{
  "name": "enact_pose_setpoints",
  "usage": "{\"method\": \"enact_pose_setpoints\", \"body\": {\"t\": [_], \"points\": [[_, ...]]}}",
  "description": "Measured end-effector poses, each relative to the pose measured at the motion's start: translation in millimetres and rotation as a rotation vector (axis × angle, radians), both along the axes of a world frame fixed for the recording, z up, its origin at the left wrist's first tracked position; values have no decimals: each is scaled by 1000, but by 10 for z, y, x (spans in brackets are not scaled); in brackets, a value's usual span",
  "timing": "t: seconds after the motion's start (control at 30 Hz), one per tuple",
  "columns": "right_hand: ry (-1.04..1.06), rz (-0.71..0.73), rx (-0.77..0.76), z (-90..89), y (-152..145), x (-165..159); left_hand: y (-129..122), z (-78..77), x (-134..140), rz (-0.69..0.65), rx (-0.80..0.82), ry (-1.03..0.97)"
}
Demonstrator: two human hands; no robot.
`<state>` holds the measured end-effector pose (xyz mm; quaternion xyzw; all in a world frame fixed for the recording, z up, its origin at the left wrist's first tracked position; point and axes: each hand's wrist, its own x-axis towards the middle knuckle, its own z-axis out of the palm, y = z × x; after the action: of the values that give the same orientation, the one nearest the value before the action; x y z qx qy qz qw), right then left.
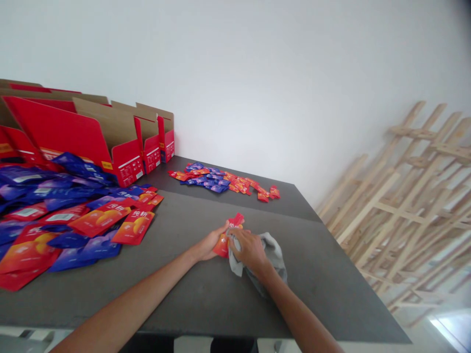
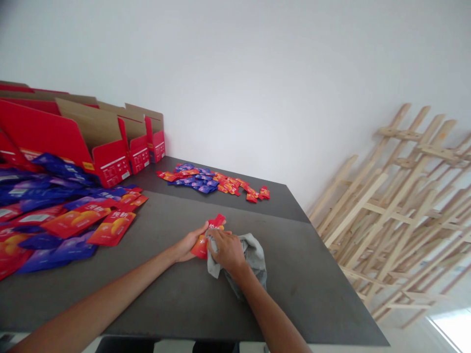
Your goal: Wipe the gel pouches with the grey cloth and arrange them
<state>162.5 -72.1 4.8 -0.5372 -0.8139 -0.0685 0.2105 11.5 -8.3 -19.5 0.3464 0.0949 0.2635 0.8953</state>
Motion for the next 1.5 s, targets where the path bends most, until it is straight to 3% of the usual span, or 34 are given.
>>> {"method": "enact_pose_setpoints", "body": {"t": [0.1, 0.2, 0.27, 0.4, 0.47, 0.53, 0.7, 0.8, 0.87, 1.0, 1.07, 1.13, 1.33, 1.5], "points": [[3, -173, 46, -2, 43, 97, -37, 8, -9, 2, -16, 68], [-18, -187, 52, 12, 56, 155, -42, 4, -13, -5, -19, 104], [-48, -72, 34, 25, 40, 146, -35, 10, -12, -2, -14, 62], [-140, 292, -35, 36, -17, 49, -13, 31, -16, -11, 15, -9], [-161, 364, -42, 32, -33, 11, -6, 28, -21, -30, 31, -25], [-144, 323, -21, 29, -31, 12, -1, 11, -25, -42, 31, -30], [-31, -55, 54, 43, 14, 172, 15, -69, -23, 23, -39, 48], [-28, -108, 43, 58, 21, 243, 17, -75, -23, 17, -80, 86], [-60, -7, 14, 63, 13, 230, 12, -49, -23, 2, -75, 64], [-189, 326, -85, 48, -11, 108, -2, 20, -29, -28, -28, 13], [-225, 386, -112, 39, -18, 63, -7, 42, -32, -32, -13, 8], [-207, 331, -103, 39, -18, 66, -14, 57, -32, -19, -10, 13], [-2, -46, 3, 68, 8, 270, -19, 44, -20, 101, -50, 86], [132, -25, 143, 50, 11, 304, -21, 75, -4, 185, -105, 153]]}}
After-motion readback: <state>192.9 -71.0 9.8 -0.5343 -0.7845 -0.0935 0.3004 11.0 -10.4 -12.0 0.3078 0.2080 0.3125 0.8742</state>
